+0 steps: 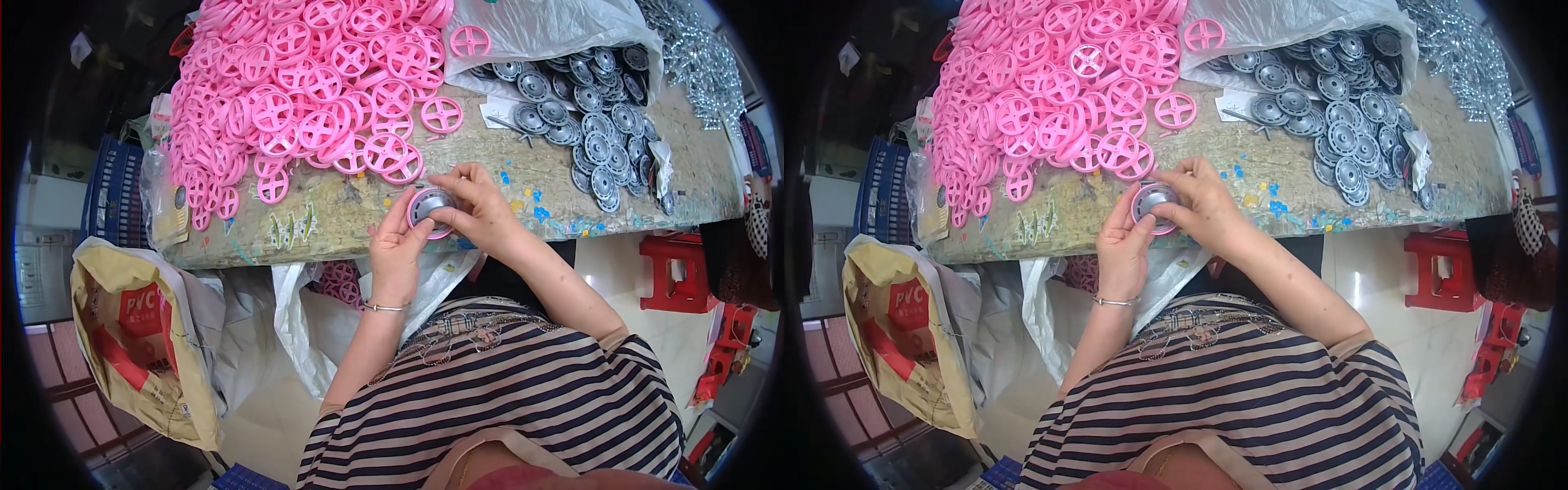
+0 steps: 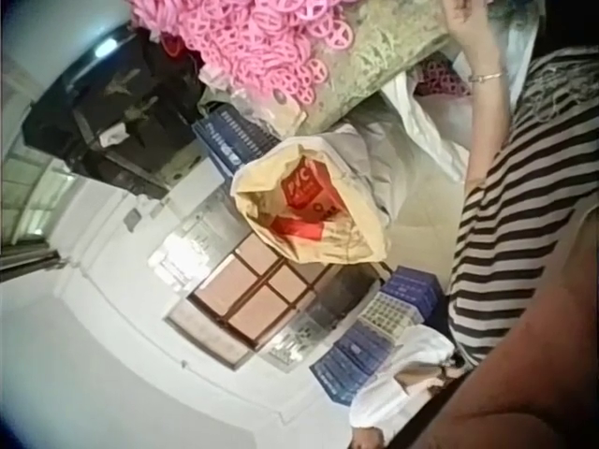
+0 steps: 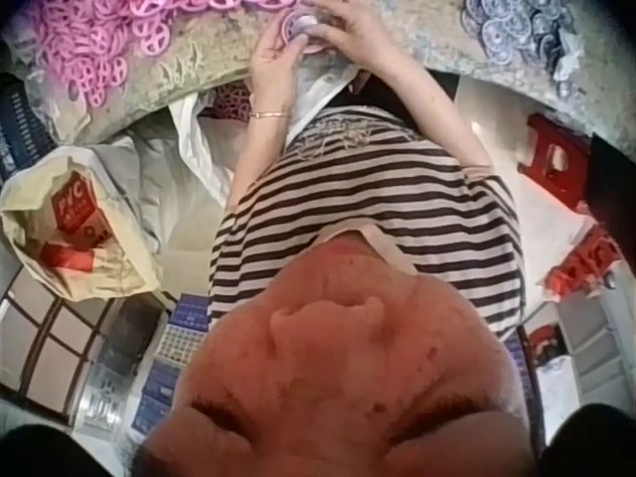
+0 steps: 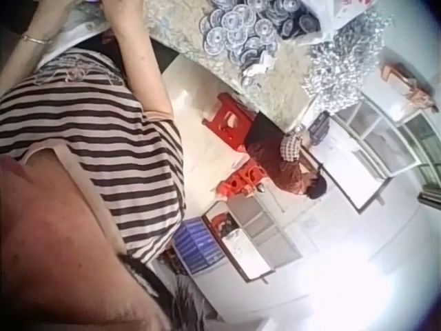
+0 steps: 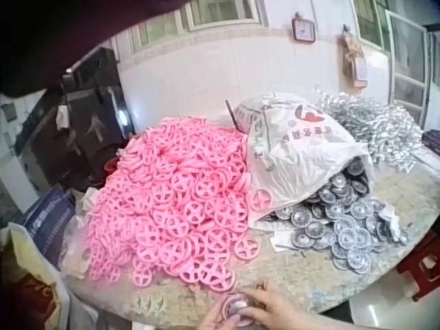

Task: Assembling small pink and grey plastic wheels or gear components at a workbench.

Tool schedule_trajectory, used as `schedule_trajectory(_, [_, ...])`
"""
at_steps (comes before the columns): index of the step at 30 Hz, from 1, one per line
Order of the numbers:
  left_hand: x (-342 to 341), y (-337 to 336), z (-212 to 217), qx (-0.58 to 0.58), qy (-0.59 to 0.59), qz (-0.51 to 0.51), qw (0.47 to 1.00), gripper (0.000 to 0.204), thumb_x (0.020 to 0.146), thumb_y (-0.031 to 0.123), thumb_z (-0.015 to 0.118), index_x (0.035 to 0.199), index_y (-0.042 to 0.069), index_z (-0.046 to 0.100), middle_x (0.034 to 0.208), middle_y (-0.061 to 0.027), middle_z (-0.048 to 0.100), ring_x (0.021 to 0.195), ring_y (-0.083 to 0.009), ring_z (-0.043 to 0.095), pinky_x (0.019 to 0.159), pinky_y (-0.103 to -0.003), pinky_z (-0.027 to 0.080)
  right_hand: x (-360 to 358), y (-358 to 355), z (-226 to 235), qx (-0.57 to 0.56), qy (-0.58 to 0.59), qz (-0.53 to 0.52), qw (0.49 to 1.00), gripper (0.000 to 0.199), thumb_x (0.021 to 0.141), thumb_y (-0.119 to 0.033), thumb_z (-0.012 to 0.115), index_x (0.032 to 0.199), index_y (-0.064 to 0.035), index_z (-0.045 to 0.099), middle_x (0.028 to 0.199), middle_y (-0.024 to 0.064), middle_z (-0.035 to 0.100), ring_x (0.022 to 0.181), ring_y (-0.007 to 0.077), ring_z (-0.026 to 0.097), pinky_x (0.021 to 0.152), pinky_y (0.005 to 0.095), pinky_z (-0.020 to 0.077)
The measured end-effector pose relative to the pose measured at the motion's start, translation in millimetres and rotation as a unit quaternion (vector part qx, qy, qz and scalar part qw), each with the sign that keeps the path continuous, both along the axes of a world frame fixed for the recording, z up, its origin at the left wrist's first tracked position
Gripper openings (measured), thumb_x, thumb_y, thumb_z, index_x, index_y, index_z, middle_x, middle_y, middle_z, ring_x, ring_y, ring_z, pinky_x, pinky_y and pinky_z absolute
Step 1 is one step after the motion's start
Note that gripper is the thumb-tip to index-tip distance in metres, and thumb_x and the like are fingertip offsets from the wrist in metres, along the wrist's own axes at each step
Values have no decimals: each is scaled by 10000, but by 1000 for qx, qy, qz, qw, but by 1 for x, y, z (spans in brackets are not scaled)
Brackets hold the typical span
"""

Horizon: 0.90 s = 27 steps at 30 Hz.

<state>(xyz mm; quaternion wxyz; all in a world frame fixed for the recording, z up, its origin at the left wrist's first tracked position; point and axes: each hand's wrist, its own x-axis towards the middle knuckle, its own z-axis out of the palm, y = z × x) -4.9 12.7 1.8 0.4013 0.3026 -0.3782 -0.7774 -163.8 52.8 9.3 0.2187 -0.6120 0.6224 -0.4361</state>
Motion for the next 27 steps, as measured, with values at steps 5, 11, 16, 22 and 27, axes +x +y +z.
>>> schedule_trajectory(5, [3, 5, 6, -15, 0, 3, 1000, 478, 905, -11, 565, 1365, 4, 438, 1234, -74, 572, 1063, -116, 565, 912, -236, 449, 0, 3, 21, 233, -258, 25, 937, 362, 846, -103, 681, 1180, -18, 570, 900, 26, 622, 775, 80, 587, 664, 235, 499])
schedule_trajectory(11, [12, 5, 11, -71, -63, -3, 995, 414, 907, 13, 578, 1316, 18, 512, 1187, -58, 603, 1020, -97, 572, 896, -227, 447, 5, 8, 30, 208, -239, 38, 948, 298, 832, -154, 687, 1090, -31, 601, 835, 58, 633, 769, 125, 585, 714, 289, 487])
schedule_trajectory(16, [13, 6, 7, -122, -72, 5, 990, 389, 906, 17, 581, 1293, 16, 536, 1162, -50, 616, 1008, -91, 574, 893, -230, 450, 12, 12, 27, 190, -230, 22, 954, 247, 851, -131, 673, 1065, -32, 600, 848, 25, 625, 753, 88, 566, 683, 252, 483])
schedule_trajectory(22, [11, 5, 5, -111, -10, 7, 994, 387, 926, 52, 568, 1305, 12, 499, 1235, -80, 575, 1100, -131, 544, 958, -263, 419, 16, 11, 29, 158, -308, 24, 938, 272, 899, -142, 632, 1142, -27, 590, 935, 18, 640, 817, 68, 586, 733, 232, 500])
schedule_trajectory(27, [3, 8, 18, -127, 29, -6, 992, 374, 963, 184, 539, 1286, 11, 468, 1295, -131, 536, 1160, -190, 514, 1012, -299, 380, 20, 13, 43, 239, -279, 14, 930, 246, 914, -136, 608, 1131, -21, 589, 946, 26, 641, 830, 75, 592, 740, 237, 507])
